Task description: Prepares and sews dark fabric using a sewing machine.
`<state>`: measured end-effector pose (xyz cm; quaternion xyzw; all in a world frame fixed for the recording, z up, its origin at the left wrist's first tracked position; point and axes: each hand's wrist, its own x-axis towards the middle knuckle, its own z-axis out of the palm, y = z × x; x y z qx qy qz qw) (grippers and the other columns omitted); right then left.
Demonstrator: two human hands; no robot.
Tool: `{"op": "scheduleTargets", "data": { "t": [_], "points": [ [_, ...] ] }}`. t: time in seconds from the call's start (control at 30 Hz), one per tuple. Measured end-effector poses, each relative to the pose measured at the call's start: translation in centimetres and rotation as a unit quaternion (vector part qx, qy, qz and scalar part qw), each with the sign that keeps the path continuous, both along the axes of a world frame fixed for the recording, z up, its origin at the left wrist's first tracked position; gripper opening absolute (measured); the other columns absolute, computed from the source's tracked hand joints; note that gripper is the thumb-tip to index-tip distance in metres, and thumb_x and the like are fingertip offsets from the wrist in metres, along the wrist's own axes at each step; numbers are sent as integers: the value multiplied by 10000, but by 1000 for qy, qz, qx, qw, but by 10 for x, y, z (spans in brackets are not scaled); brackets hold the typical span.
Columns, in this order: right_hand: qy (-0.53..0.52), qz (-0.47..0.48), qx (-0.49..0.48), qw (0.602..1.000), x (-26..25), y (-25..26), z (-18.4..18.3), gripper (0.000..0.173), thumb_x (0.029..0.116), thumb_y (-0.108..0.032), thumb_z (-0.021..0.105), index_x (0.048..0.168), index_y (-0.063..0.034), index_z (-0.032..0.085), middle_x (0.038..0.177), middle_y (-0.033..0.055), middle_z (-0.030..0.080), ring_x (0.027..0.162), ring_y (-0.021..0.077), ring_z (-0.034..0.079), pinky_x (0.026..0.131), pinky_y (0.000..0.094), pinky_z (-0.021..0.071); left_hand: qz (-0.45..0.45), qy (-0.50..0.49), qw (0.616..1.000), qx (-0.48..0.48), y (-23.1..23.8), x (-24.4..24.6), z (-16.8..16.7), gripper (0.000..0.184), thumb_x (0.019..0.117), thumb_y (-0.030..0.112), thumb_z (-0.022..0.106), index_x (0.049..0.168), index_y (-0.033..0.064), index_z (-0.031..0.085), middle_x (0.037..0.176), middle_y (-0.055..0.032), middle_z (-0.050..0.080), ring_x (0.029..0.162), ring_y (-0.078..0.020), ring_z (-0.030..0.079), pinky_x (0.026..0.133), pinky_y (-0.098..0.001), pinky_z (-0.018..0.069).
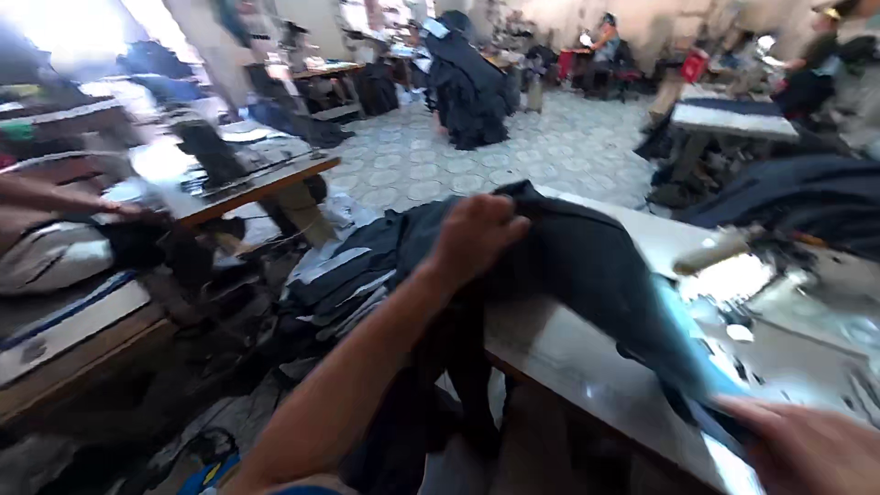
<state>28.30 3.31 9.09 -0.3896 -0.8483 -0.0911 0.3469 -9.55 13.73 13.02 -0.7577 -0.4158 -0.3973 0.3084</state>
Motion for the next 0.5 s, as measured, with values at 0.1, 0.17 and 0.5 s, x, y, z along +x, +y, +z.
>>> {"op": "scheduleTargets", "data": {
  "t": [0.1, 0.17, 0.5],
  "points": [
    [4, 41, -27, 999, -55, 20, -105, 194, 899, -115, 591, 921, -129, 783, 823, 53, 739, 787, 232, 727, 753, 417, 587, 145, 58, 939, -307, 10, -48, -37, 200, 891, -62, 687, 1077, -14, 743, 1139, -311, 673, 1136, -527, 609, 978, -691, 439],
    [10, 78, -97, 992, -70, 23, -141, 113, 848, -52, 666, 872, -97, 767, 826, 71, 716, 790, 263, 709, 742, 445, 585, 234, 117, 841, -474, 3, -53, -64, 496, 898, -101, 642, 1380, 12, 613, 1428, -346, 517, 1394, -571, 398, 1123, -773, 232],
    [38, 159, -155, 974, -51, 13, -143, 144, 918, -82, 628, 985, -72, 755, 891, 102, 710, 832, 277, 692, 764, 418, 563, -172, 40, 842, -510, -3, 143, -154, 500, 1055, 429, 466, 1472, 175, 576, 1589, -166, 444, 1505, -378, 358, 1202, -643, 232]
  ]
}}
